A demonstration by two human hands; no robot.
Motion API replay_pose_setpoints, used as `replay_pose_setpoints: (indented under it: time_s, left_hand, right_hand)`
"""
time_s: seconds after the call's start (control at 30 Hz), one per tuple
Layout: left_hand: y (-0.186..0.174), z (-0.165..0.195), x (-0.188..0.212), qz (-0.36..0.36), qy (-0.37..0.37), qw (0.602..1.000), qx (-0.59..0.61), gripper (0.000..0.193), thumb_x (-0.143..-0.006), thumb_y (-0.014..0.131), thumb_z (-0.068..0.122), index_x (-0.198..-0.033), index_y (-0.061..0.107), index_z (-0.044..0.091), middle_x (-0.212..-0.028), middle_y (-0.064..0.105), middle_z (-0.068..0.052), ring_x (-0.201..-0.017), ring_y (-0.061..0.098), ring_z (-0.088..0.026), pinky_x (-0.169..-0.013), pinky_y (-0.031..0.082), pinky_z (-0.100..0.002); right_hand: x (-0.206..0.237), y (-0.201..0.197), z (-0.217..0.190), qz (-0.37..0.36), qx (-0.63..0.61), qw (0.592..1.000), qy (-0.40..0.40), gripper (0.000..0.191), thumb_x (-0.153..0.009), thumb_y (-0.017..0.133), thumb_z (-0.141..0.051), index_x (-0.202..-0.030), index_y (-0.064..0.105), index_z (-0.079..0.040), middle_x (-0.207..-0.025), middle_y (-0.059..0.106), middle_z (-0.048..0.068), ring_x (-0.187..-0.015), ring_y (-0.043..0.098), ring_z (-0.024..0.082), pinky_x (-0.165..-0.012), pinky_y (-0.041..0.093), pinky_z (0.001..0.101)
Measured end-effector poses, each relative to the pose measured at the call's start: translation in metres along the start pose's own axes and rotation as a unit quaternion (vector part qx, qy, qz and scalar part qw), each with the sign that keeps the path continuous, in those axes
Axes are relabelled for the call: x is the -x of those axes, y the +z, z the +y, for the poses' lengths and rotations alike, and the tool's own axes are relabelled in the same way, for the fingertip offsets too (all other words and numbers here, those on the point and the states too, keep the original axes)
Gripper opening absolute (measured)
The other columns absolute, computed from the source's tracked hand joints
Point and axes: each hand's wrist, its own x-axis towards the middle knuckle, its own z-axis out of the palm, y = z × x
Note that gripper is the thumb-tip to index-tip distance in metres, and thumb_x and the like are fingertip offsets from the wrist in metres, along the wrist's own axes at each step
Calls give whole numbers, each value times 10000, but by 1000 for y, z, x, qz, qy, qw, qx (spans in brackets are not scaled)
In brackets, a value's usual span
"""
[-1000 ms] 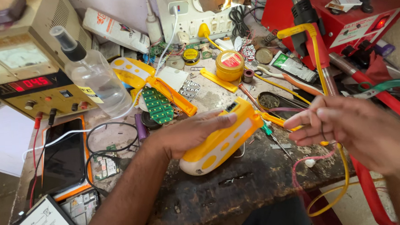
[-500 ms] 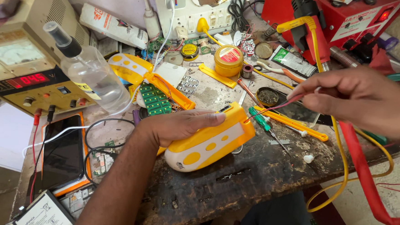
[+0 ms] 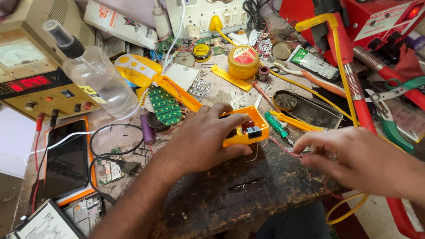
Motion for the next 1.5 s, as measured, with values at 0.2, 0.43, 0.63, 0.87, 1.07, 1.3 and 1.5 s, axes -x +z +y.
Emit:
replay_pose_setpoints:
  time_s: [0.2,0.43,0.63,0.87,1.07,1.3,1.5]
  left_hand:
    - [23,-3,2,24,-13,999,-42,794,-790,763,543,-1467,481,240,-1425,493,-201,-1278,470,-416,-1028,342,-570]
    - [18,2,-6,-40,-62,995,-62,969,-755,797,538,-1526,349,160,-1372,551,-197,-1260,500,-408,-1025,382,-563]
    - [-2,-1,-18,-79,-102,991,45,1001,-690,825,570,-1419,375,51,-1214,639,-252,-1162,620,-390,-991,475,-473]
    - [-6,-4,-20,-100,-74,984,124,866,-773,767,578,-1393,423,81,-1183,670,-248,-1139,667,-382,-955,515,-472]
    - [-1,-13,-9,-18,43,999,25,757,-730,800,328,-1401,541,92,-1216,690,-188,-1152,658,-375,-962,513,-486]
    - [-24,-15,-32,-143,39,989,25,477,-728,764,274,-1165,704,91,-1117,760,-134,-1099,714,-298,-938,545,-432]
    - [-31,-31,-62,-295,13,948,122,602,-666,814,328,-1205,658,110,-1025,767,-59,-913,742,-208,-770,574,-386]
  right_hand:
    - [10,32,16,214,-10,944,-252,199,-982,686,-304,-1108,780,-181,-862,806,22,-753,728,233,-640,553,353]
    - [-6,18,15,275,-92,957,-24,278,-837,738,-272,-1079,796,-149,-946,806,83,-787,786,191,-699,597,352]
    - [-22,10,-12,268,-35,931,-245,782,-733,848,-396,-1423,605,-121,-1415,649,138,-951,740,295,-734,580,372]
    - [-55,23,-36,281,13,889,-360,517,-766,815,-198,-1260,677,-133,-1245,713,122,-1092,712,347,-884,576,424]
    - [-54,28,-42,315,-29,894,-318,514,-772,829,-230,-1254,681,-131,-1162,741,141,-952,745,324,-786,597,399]
    - [-21,-12,-59,113,-14,987,-116,865,-704,890,-365,-1483,517,-304,-870,737,105,-602,711,184,-609,576,350]
    - [-17,-25,-49,-75,40,995,50,915,-933,780,-239,-1659,250,-408,-814,737,224,-602,592,173,-585,524,330]
